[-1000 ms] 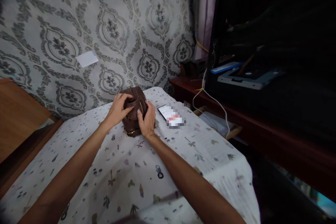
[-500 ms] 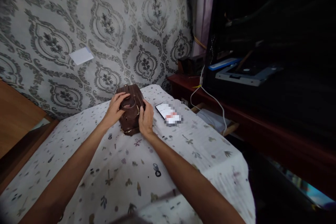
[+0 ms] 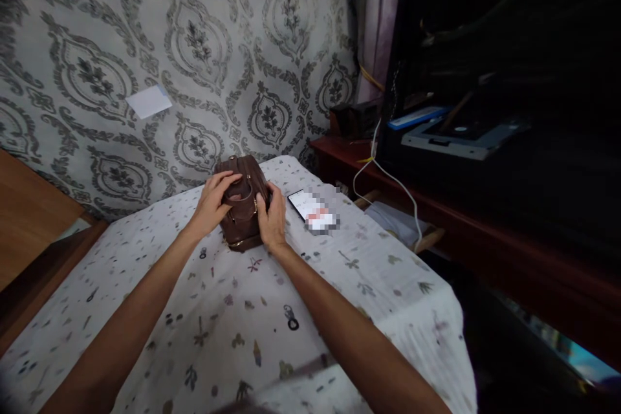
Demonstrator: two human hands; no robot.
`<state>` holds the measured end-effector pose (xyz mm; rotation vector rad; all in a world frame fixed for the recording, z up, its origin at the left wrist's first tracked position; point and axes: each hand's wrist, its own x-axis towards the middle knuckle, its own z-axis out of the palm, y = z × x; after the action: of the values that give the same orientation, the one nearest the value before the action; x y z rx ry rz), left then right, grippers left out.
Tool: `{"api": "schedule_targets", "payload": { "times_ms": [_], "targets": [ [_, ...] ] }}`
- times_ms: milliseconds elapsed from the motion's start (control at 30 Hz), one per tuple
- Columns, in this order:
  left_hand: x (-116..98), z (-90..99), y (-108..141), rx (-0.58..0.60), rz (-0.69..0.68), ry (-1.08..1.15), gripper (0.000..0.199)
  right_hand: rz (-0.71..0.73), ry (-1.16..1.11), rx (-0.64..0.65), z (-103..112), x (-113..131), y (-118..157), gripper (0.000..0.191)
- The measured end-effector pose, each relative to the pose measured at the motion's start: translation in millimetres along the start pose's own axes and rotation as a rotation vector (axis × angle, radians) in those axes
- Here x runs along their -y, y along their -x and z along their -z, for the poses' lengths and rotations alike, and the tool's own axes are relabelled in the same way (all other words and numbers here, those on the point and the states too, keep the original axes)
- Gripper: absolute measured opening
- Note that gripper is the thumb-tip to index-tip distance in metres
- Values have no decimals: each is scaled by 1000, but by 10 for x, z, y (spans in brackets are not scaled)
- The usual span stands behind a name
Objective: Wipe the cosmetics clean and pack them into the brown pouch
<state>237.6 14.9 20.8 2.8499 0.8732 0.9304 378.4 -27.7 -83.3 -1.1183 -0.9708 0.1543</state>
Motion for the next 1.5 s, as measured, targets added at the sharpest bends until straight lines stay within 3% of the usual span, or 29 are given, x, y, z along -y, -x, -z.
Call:
{"api": "schedule_targets", "payload": {
  "times_ms": [200, 333, 467, 567, 667, 800, 1000, 1267, 1400, 1500],
  "targets": [
    [-145, 83, -113, 101, -12, -160, 62, -11, -31, -15, 4, 37, -36, 39],
    [-262, 64, -277, 84, -47, -141, 41, -15, 5, -21, -28, 57, 21, 45],
    [-255, -37, -442, -24, 36, -22, 18, -8, 26, -13, -46, 58, 75, 50],
    [-194, -112, -518, -145, 203, 147, 21, -10, 34, -16, -43, 59, 78, 49],
    [-162, -168, -535, -226, 287, 322, 25, -8, 39, -23, -42, 63, 65, 48],
    [-183, -210, -488, -292, 315, 448, 26, -20, 30, -10, -44, 68, 52, 48],
    [-227, -202, -354, -296, 265, 377, 17, -18, 20, -12, -53, 65, 51, 49],
    [-187, -9, -282, -117, 141, 328, 16, 12, 46, -5, -39, 47, 53, 53],
    [-151, 189, -252, -115, 98, 199, 22, 94, 153, 14, -15, 102, 82, 53],
    [-128, 292, -167, -107, 154, 38, 17, 176, 253, 44, -23, 152, 132, 57]
  ]
}}
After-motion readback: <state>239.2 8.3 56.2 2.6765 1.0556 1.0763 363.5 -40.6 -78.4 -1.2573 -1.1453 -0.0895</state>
